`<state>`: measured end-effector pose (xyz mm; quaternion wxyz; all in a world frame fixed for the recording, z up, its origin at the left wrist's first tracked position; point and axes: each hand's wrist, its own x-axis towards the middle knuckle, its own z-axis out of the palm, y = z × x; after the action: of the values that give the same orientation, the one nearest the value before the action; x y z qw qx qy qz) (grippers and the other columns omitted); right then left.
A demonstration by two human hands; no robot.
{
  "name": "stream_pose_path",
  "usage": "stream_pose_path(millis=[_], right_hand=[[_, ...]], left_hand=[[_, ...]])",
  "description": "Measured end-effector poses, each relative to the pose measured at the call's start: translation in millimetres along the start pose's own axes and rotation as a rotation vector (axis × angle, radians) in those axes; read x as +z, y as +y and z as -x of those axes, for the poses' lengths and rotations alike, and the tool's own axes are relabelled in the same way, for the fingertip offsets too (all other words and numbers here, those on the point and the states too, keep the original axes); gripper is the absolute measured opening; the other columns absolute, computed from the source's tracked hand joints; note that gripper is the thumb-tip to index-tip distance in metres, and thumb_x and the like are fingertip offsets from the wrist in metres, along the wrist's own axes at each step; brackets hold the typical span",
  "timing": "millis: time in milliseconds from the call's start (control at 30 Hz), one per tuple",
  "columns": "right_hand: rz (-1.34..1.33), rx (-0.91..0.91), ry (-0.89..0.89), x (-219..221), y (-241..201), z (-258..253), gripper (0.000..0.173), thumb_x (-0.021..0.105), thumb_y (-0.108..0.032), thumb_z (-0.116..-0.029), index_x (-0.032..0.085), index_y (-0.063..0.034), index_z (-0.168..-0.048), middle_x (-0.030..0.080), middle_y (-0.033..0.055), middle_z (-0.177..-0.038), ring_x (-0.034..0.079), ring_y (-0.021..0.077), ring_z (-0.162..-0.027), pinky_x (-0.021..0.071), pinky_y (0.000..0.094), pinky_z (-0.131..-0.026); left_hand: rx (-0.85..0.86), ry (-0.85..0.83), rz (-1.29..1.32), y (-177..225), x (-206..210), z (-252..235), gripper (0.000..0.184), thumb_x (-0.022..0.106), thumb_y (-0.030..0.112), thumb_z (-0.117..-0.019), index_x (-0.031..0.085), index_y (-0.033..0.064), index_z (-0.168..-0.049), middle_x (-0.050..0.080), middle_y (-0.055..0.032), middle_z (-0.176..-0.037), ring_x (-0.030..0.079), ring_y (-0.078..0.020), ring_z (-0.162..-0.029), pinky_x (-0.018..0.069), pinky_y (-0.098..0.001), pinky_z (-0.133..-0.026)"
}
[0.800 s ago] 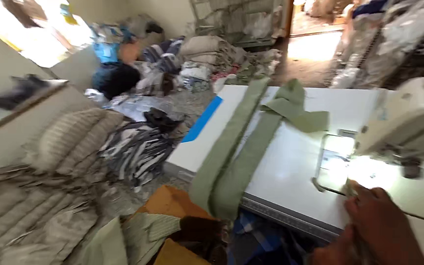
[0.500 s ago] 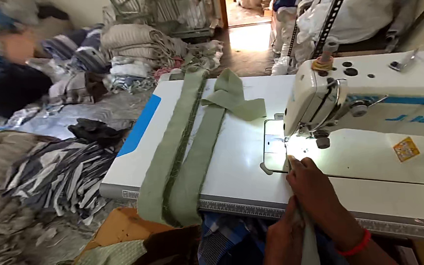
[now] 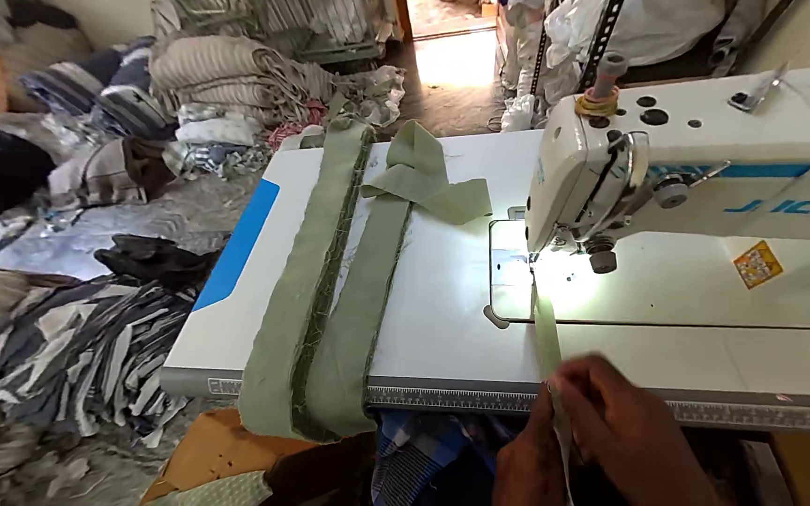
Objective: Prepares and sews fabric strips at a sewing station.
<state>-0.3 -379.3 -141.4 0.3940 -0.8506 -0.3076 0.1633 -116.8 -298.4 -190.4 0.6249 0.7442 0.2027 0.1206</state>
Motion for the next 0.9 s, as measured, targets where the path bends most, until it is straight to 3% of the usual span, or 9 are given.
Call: stream_pose_path(millis=[67,133,300,367,433,533,667,900], right_hand=[[0.182,-0.017,0.111,10.0,9.7,-39.6,0.039,0.061,-0.033,-0.1028,0.063,-0.0032,-0.127,0.066,0.017,-0.103,0.066,0.0297,-0.073,0.0575,0.0502,-0.062],[0.307,0.011,0.135,17.2,11.3,-69.9,0.053,0.067,-0.037,-0.1003,0.057,-0.0002,-0.137,0.059,0.0246,-0.12,0.067,0.0374,-0.081,0.0579,0.054,-0.066],[0.483,-0.008,0.15,21.4,5.6,-85.8,0.033,0.061,-0.012,-0.1022,0.065,0.0031,-0.131,0.06,0.0224,-0.11,0.067,0.0341,-0.077,0.0584,0.0475,-0.062],[0.506,-0.025,0.16,22.5,5.6,-78.1,0.035,0.065,-0.007,-0.0987,0.064,0.0036,-0.132,0.06,0.0211,-0.109,0.067,0.0315,-0.074,0.0582,0.0442,-0.061],[0.544,-0.029,0.153,27.9,5.9,-69.6,0.043,0.068,-0.006,-0.0959,0.061,0.0026,-0.138,0.059,0.0198,-0.11,0.067,0.0293,-0.073,0.0584,0.0417,-0.06],[0.585,-0.025,0.126,32.8,6.9,-68.0,0.045,0.066,-0.008,-0.0977,0.059,0.0017,-0.141,0.058,0.0203,-0.112,0.066,0.0294,-0.073,0.0579,0.0412,-0.06],[0.545,-0.023,0.143,29.0,7.2,-77.5,0.041,0.064,-0.006,-0.0984,0.06,0.0033,-0.138,0.058,0.0219,-0.114,0.067,0.0311,-0.073,0.0582,0.0443,-0.061],[0.531,-0.025,0.144,29.2,9.8,-72.9,0.042,0.064,-0.008,-0.0989,0.06,0.0014,-0.14,0.059,0.0203,-0.11,0.066,0.0297,-0.072,0.0577,0.043,-0.06]], left_hand=[[0.052,-0.024,-0.086,-6.5,0.9,-1.3,0.048,0.045,0.005,-0.1062,0.04,-0.0059,-0.152,0.074,-0.0065,-0.094,0.07,-0.0107,-0.074,0.0617,-0.0307,-0.072],[0.052,-0.023,-0.139,-5.9,1.3,-1.5,0.048,0.046,0.006,-0.1057,0.041,-0.0057,-0.152,0.075,-0.0055,-0.092,0.071,-0.0118,-0.076,0.0615,-0.0313,-0.075],[0.037,-0.051,-0.222,1.1,-4.1,-2.8,0.048,0.048,0.005,-0.1044,0.044,-0.0012,-0.152,0.075,-0.0045,-0.091,0.071,-0.0133,-0.075,0.0612,-0.0329,-0.073],[0.044,-0.057,-0.22,2.2,-4.5,-2.9,0.049,0.049,0.004,-0.1036,0.044,-0.0025,-0.152,0.075,-0.0049,-0.09,0.071,-0.0138,-0.073,0.061,-0.0331,-0.071],[0.052,-0.043,-0.218,1.6,-3.3,-2.7,0.049,0.051,0.005,-0.1029,0.045,-0.0048,-0.15,0.076,-0.008,-0.1,0.073,-0.0149,-0.081,0.0615,-0.0336,-0.076],[0.072,-0.006,-0.22,-2.8,2.0,-4.9,0.049,0.054,0.007,-0.1031,0.046,-0.0064,-0.149,0.071,-0.0152,-0.125,0.073,-0.0177,-0.103,0.059,-0.0341,-0.092],[0.091,0.039,-0.192,-4.3,7.9,-12.4,0.05,0.053,0.009,-0.1041,0.044,-0.0056,-0.151,0.067,-0.016,-0.133,0.072,-0.018,-0.109,0.0574,-0.0331,-0.096],[0.068,0.068,-0.192,-5.0,10.8,-11.6,0.049,0.052,0.009,-0.1049,0.044,-0.0033,-0.152,0.067,-0.015,-0.133,0.071,-0.0167,-0.111,0.0561,-0.0324,-0.098]])
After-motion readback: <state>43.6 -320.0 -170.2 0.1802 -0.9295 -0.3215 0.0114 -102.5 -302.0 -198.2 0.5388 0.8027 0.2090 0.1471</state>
